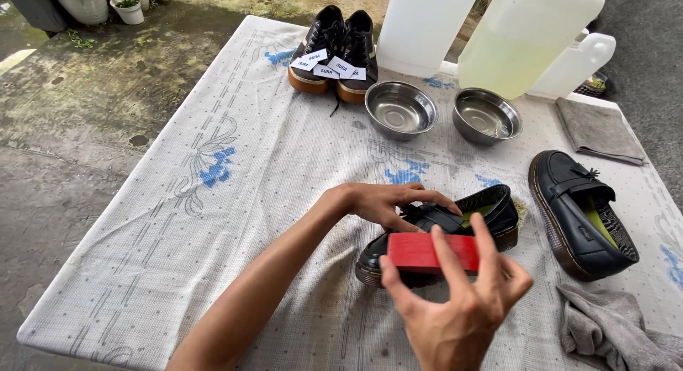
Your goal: The person cleans a black loafer by brushing it with a red brush, wiping it with a gray cloth, and then dipping the brush into a metal bowl of water before brushing again. The person handles the shoe, brush, and cloth throughout the process.
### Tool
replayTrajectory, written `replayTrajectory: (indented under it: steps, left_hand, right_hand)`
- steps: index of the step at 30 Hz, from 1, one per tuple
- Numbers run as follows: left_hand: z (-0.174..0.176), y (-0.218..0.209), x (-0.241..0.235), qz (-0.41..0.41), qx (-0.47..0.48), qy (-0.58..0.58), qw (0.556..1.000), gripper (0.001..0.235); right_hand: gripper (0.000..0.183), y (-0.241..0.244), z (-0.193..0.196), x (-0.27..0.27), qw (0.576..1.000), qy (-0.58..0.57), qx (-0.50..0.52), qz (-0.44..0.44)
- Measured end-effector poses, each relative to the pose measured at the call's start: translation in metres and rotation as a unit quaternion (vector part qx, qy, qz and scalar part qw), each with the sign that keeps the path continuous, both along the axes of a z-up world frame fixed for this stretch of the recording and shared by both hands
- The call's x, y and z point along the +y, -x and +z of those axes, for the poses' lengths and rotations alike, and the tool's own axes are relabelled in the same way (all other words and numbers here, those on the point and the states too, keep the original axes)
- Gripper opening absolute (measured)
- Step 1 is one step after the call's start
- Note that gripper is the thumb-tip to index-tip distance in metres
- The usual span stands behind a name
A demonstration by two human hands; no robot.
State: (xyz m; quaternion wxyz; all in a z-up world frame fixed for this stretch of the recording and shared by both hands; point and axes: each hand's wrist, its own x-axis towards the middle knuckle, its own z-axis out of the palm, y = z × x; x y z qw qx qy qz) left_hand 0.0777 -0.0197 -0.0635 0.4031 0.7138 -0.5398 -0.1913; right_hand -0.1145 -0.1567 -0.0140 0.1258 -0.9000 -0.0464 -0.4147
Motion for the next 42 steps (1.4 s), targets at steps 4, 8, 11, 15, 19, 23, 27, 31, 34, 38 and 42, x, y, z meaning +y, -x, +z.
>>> replayTrajectory:
  steps: [4,8,11,15,19,23,27,31,34,38,42]
  left_hand:
    - [-0.002,-0.004,-0.001,-0.014,-0.025,-0.002,1.000,0.068]
    - [0.000,-0.001,-0.002,-0.011,-0.026,0.004,1.000,0.065]
    - [0.006,0.003,0.000,0.003,0.005,-0.013,1.000,0.072]
    - [0.003,0.003,0.000,0.024,0.012,-0.028,0.999,0.077]
    - [0.007,0.006,-0.001,0.009,-0.002,-0.006,1.000,0.071]
    - [0.003,0.002,0.000,0.001,0.002,-0.003,1.000,0.077]
    - [0.015,0.009,0.003,0.013,0.031,-0.017,0.999,0.076]
    - [0.009,0.007,0.002,0.016,0.014,-0.025,0.999,0.078]
    - [0.009,0.006,0.001,0.018,0.008,-0.013,1.000,0.070]
    - [0.003,0.001,0.001,0.001,-0.008,0.002,1.000,0.071]
    - [0.013,0.008,0.003,0.011,0.016,-0.014,1.000,0.071]
  right_hand:
    - [0.068,0.002,-0.019,0.027,0.997,0.012,-0.026,0.077]
    - [0.060,0.001,-0.021,0.019,0.992,0.034,-0.070,0.104]
    - [0.061,0.002,-0.015,-0.001,0.993,0.035,-0.089,0.069]
    - [0.073,0.006,-0.026,0.002,0.997,0.003,-0.065,0.047]
    - [0.067,0.011,-0.030,0.027,0.992,0.031,-0.058,0.109]
    - [0.070,0.003,-0.022,0.004,0.996,0.014,-0.062,0.063]
    - [0.056,0.002,-0.018,-0.015,0.997,-0.019,-0.078,0.006]
    - [0.075,0.006,-0.030,0.017,0.997,-0.035,-0.051,0.048]
    - [0.059,0.006,-0.030,0.030,0.993,-0.003,-0.062,0.098]
    - [0.076,0.000,-0.023,0.000,0.998,-0.012,-0.023,0.050]
    - [0.059,0.002,-0.009,-0.018,0.999,-0.021,-0.041,-0.004]
